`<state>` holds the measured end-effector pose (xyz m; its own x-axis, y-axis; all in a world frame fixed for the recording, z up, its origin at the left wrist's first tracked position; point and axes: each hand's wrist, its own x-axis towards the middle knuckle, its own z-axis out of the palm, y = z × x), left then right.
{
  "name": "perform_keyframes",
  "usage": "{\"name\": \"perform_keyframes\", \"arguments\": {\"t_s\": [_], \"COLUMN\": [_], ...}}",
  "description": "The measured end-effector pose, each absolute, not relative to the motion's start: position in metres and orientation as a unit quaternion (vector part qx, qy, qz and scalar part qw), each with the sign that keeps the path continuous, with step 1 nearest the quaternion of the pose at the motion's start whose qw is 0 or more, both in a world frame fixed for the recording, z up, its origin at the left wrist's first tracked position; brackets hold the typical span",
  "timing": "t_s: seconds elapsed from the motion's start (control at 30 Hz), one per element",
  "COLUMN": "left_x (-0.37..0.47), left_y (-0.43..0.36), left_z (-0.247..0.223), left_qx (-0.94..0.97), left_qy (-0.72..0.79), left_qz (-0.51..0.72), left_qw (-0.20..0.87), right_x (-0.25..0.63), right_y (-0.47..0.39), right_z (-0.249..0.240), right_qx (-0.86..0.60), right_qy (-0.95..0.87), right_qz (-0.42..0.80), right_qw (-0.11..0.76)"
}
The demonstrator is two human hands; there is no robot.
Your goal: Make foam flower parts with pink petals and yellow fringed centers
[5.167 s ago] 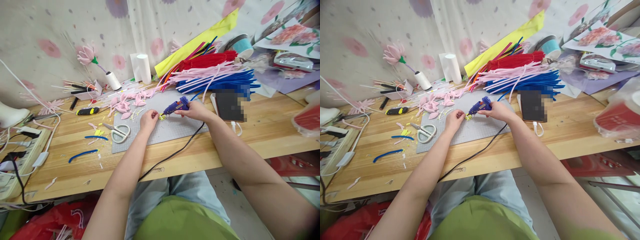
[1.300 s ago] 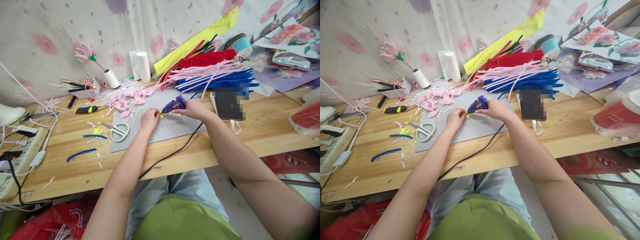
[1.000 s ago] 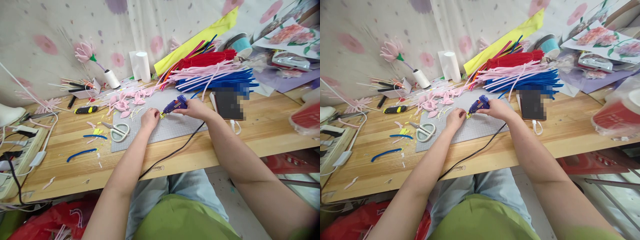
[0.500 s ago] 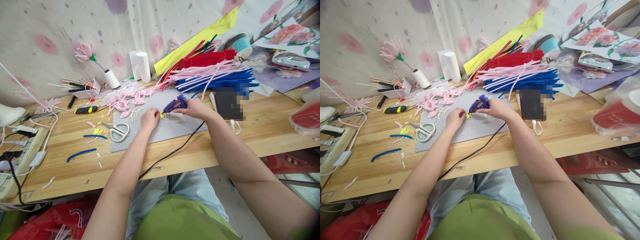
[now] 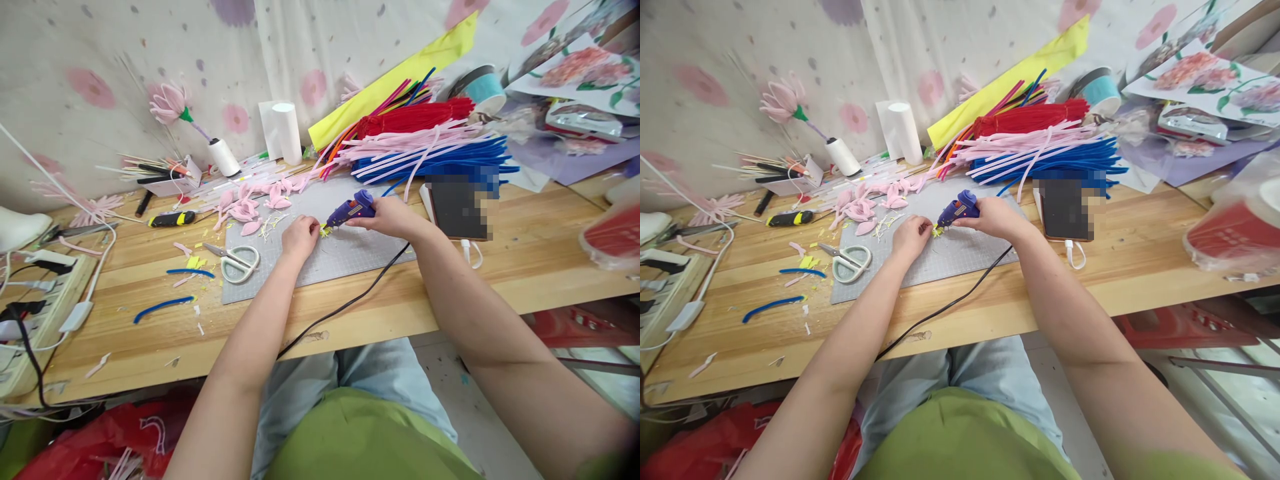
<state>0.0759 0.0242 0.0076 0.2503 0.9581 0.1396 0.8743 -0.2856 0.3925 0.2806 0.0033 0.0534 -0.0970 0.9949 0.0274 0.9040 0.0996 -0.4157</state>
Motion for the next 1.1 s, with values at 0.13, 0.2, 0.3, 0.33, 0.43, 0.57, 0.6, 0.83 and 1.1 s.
{"name": "perform_keyframes", "arguments": {"t_s": [0.13,0.2,0.3,0.33,0.43,0.57,0.6,0.83,1.1], "left_x": [0.0759,0.0756,0.0752,0.0751,0.0749,0.0752,0.0752,0.0754,0.0756], "left_y": [0.0241,0.0242,0.0242,0.0242,0.0244,0.0252,0.0254,0.0252,0.0246], "left_z": [0.0076,0.0073,0.0071,0.007,0.0068,0.006,0.0057,0.0063,0.0063], "left_qx": [0.782,0.782,0.782,0.783,0.783,0.781,0.781,0.781,0.779], "left_qy": [0.586,0.585,0.586,0.585,0.583,0.584,0.585,0.584,0.585], "left_qz": [0.177,0.182,0.182,0.182,0.186,0.189,0.19,0.188,0.191], "left_qw": [0.116,0.111,0.11,0.11,0.11,0.111,0.111,0.115,0.121], "right_x": [0.2799,0.2788,0.2791,0.2797,0.2811,0.2786,0.2778,0.2798,0.2832], "right_y": [0.002,0.0021,0.0024,0.0024,0.0022,0.0024,0.0026,0.0041,0.0024], "right_z": [0.0538,0.0537,0.0538,0.0539,0.054,0.053,0.0527,0.0503,0.0536], "right_qx": [-0.648,-0.646,-0.65,-0.652,-0.653,-0.647,-0.646,-0.654,-0.671], "right_qy": [-0.728,-0.731,-0.729,-0.727,-0.725,-0.731,-0.733,-0.722,-0.698], "right_qz": [0.155,0.153,0.15,0.152,0.158,0.158,0.157,0.16,0.18], "right_qw": [0.162,0.159,0.152,0.151,0.151,0.147,0.145,0.157,0.169]}}
